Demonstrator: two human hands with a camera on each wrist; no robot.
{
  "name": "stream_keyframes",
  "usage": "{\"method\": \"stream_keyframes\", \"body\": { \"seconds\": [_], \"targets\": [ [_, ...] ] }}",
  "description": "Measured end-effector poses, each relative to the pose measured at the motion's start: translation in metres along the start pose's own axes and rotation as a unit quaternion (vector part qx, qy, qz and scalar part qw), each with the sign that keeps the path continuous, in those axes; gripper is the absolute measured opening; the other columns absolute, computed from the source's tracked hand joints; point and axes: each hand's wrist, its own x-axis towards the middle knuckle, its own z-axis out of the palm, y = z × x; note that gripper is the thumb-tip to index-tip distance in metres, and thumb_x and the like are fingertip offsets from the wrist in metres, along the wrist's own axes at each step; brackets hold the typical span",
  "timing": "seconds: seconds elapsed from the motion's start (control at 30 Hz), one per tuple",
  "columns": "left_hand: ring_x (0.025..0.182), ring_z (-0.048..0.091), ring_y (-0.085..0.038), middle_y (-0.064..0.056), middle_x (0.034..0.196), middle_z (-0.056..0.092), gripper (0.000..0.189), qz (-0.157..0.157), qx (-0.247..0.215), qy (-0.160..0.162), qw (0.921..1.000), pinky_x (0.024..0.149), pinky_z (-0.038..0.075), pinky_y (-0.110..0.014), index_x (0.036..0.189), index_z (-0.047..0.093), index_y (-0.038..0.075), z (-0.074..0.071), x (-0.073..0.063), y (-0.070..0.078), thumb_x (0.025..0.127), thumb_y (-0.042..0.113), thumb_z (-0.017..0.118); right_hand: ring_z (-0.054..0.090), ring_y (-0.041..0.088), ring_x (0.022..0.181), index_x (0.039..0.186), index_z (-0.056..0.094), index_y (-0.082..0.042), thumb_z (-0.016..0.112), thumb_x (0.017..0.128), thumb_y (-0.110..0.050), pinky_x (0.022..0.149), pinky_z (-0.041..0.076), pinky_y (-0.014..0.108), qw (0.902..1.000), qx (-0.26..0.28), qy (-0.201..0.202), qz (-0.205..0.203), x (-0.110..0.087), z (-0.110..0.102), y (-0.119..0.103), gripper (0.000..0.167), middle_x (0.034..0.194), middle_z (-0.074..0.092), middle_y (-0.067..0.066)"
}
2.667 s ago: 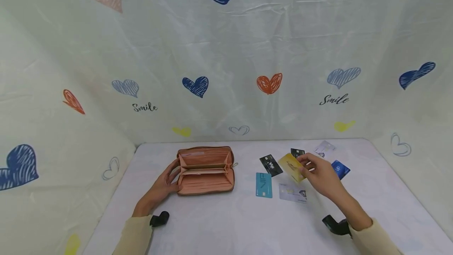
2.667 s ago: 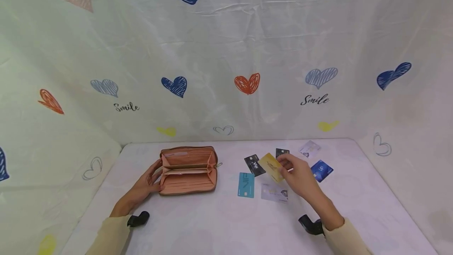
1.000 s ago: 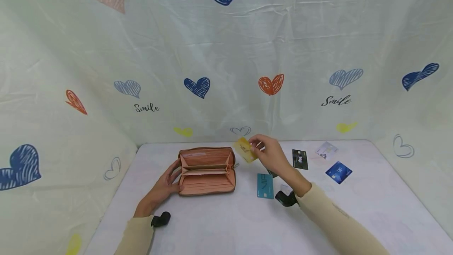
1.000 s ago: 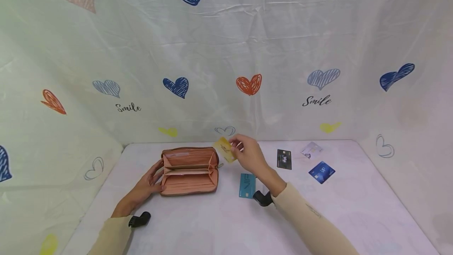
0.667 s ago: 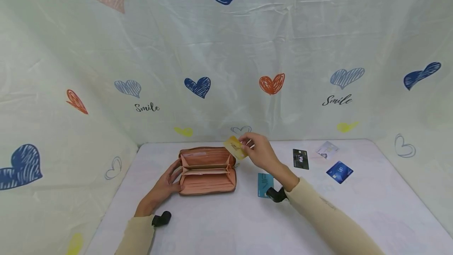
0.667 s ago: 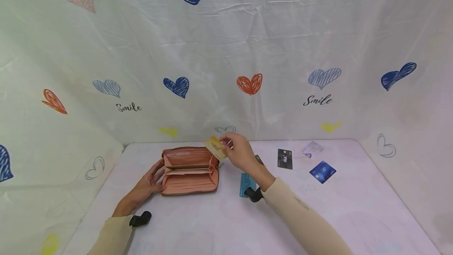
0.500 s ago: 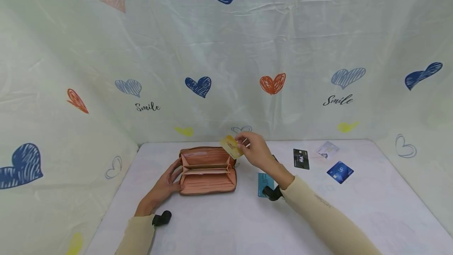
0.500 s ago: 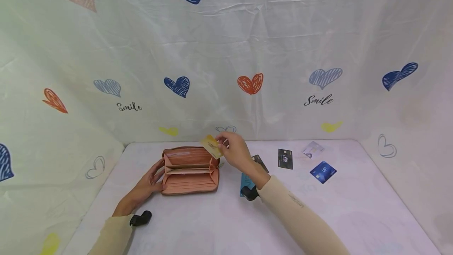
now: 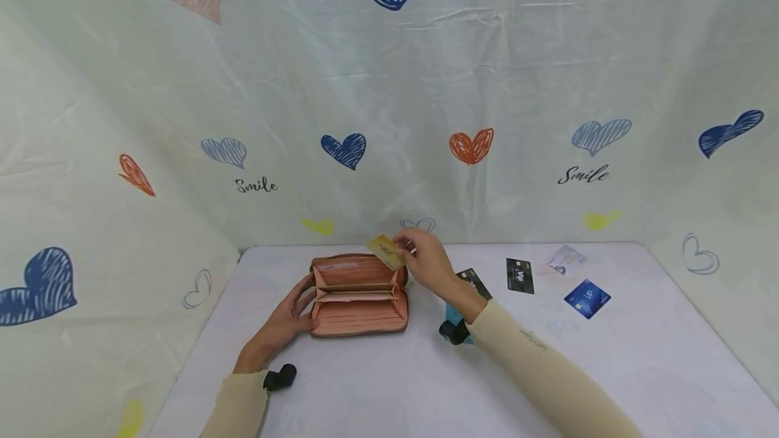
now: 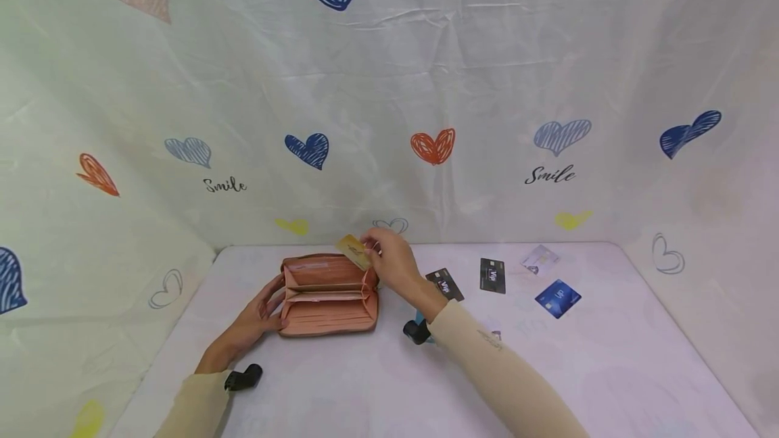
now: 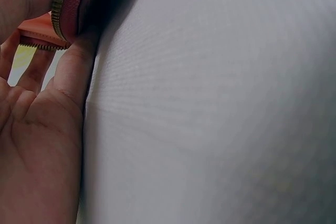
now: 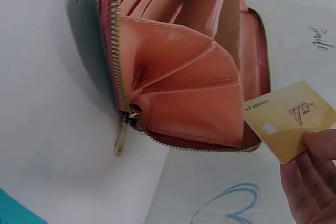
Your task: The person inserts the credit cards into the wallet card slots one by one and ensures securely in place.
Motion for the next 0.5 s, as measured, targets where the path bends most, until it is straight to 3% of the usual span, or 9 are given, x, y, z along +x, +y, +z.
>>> {"method": "stream_keyframes", "body": {
  "seconds": [0.33, 0.5],
  "targets": [
    [0.162, 0.009, -0.038, -0.016, 0.177, 0.006, 0.11, -0.027, 0.007, 0.009, 0.9996, 0.102, 0.042, -0.011, 0.171, 0.007, 0.009, 0.001, 0.0, 0.001, 0.088, -0.006, 0.077, 0.071, 0.024, 0.096, 0.113, 0.074, -0.003, 0.072, 0.097, 0.003, 0.079, 0.06, 0.036, 0.9995, -0.026, 0.017, 0.005, 0.001, 0.012, 0.008, 0.018, 0.107, 0.074, 0.011],
    [0.163, 0.008, -0.037, -0.014, 0.178, 0.005, 0.11, -0.031, 0.003, 0.01, 0.9995, 0.102, 0.041, -0.011, 0.171, 0.007, 0.01, 0.0, 0.0, 0.001, 0.088, -0.006, 0.078, 0.071, 0.023, 0.095, 0.112, 0.074, -0.003, 0.073, 0.096, 0.003, 0.079, 0.061, 0.036, 0.997, -0.05, 0.034, -0.047, 0.001, 0.015, 0.009, 0.018, 0.106, 0.073, 0.01]
  ]
}}
